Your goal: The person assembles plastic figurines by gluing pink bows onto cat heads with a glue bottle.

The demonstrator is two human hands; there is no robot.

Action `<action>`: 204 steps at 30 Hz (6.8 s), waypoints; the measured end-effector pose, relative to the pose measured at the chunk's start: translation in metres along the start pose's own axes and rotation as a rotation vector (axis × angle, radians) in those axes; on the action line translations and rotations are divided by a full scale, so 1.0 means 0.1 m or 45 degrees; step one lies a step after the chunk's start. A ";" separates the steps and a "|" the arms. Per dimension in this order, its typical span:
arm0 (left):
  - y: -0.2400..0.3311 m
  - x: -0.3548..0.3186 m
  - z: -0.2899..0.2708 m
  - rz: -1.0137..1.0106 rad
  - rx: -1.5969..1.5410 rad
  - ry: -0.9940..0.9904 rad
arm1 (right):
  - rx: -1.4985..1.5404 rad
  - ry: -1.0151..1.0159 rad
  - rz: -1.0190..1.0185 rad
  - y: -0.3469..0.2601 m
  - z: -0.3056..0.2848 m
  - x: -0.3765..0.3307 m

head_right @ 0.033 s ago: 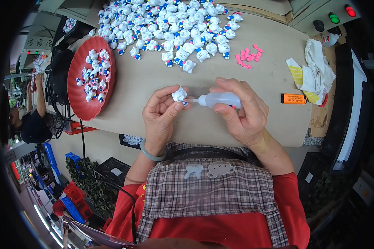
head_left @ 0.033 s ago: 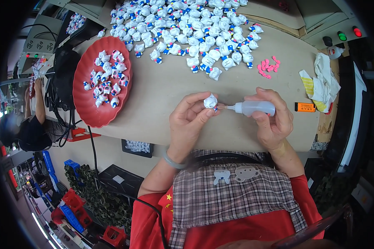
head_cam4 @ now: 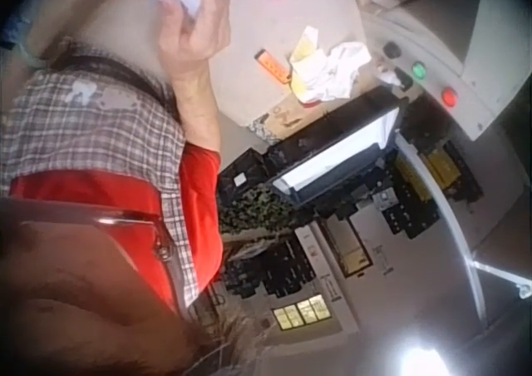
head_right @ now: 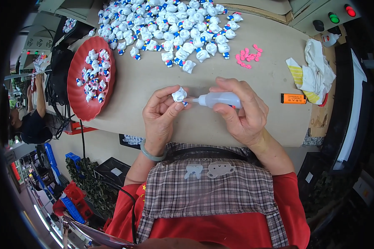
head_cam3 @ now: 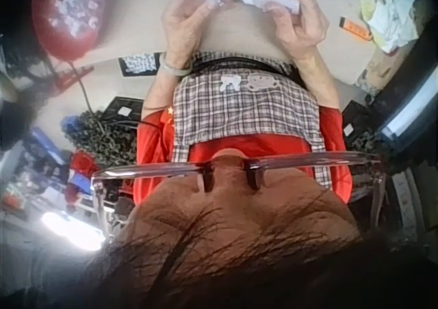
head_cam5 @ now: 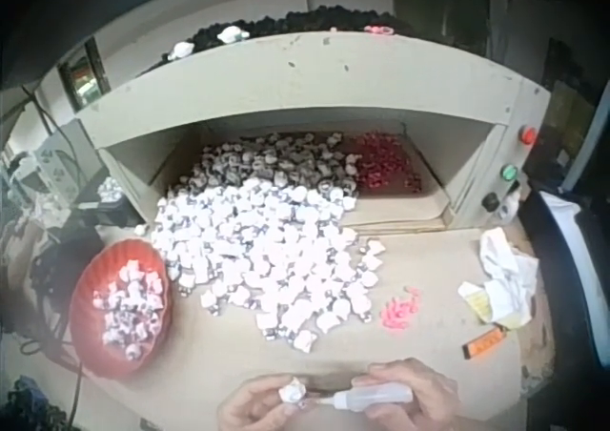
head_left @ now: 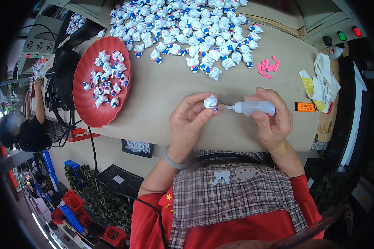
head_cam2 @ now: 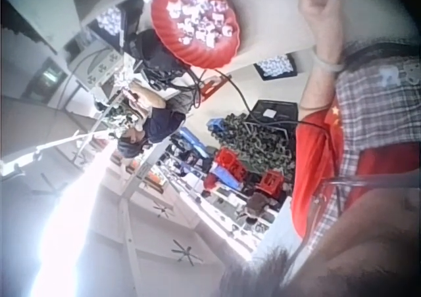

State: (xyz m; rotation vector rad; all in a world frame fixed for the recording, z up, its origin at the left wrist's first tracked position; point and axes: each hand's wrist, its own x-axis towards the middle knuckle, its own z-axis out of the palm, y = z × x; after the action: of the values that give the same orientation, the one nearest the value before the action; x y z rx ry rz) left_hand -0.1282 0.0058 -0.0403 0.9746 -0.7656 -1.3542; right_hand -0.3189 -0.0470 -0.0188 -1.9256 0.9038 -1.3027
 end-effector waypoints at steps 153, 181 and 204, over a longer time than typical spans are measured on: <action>0.01 -0.06 0.08 -0.219 -0.163 -0.134 | 0.803 -0.322 0.915 0.08 -0.23 0.05; -0.06 -0.10 0.16 -0.016 0.345 -0.186 | 0.349 -0.310 0.870 -0.12 -0.05 0.00; -0.13 -0.14 0.21 0.181 0.486 -0.122 | -0.053 -0.190 0.551 -0.10 0.08 -0.13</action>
State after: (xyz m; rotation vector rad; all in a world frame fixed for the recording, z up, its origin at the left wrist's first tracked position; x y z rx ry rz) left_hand -0.1539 0.0172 -0.0422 1.1323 -1.1737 -1.1593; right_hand -0.3127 -0.0294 -0.0200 -1.7046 1.1950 -0.8818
